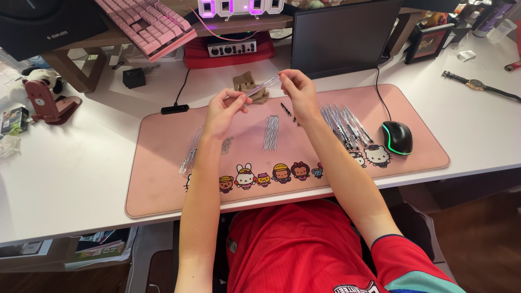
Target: The person assembles a pen by inserting a cartridge and a spring into the pen body and then screwing on the tip by hand.
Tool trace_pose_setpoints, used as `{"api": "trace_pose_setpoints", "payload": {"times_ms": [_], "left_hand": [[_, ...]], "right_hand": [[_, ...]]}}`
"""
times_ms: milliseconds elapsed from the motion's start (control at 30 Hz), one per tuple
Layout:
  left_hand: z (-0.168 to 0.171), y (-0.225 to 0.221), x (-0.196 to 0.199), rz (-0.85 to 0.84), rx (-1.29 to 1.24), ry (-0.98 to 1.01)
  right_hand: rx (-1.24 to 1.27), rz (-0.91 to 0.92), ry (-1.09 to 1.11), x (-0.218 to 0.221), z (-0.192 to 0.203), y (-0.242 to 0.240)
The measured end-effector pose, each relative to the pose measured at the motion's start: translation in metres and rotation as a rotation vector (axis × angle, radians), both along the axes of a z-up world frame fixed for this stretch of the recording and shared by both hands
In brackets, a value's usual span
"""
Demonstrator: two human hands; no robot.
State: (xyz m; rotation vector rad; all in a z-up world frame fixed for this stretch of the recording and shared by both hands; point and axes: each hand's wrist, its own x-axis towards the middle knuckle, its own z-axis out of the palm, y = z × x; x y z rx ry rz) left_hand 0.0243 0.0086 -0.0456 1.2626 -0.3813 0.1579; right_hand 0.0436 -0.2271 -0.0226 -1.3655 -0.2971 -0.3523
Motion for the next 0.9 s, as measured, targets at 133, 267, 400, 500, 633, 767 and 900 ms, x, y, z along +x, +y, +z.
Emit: {"api": "trace_pose_setpoints", "payload": {"times_ms": [133,267,400,500,633,767,900], "left_hand": [[0.000,0.000,-0.001,0.005,-0.002,0.010],[0.000,-0.002,0.001,-0.001,-0.021,0.011],[0.000,-0.001,0.000,-0.005,-0.039,0.021],[-0.005,-0.001,0.004,-0.011,-0.049,0.033],[-0.004,-0.001,0.005,-0.013,-0.049,0.037],[-0.004,-0.001,0.004,-0.009,-0.044,0.061],[-0.005,-0.001,0.004,-0.008,-0.043,0.074]], "right_hand": [[-0.016,-0.012,-0.014,-0.001,0.000,0.001],[-0.029,-0.034,-0.037,-0.002,0.001,0.001],[-0.043,-0.046,-0.039,-0.006,0.004,0.002],[-0.063,-0.058,-0.049,-0.008,0.005,0.003],[-0.086,-0.074,-0.058,-0.011,0.008,0.003],[-0.116,-0.091,-0.061,-0.010,0.006,0.002],[-0.120,-0.096,-0.068,-0.009,0.004,0.002]]}}
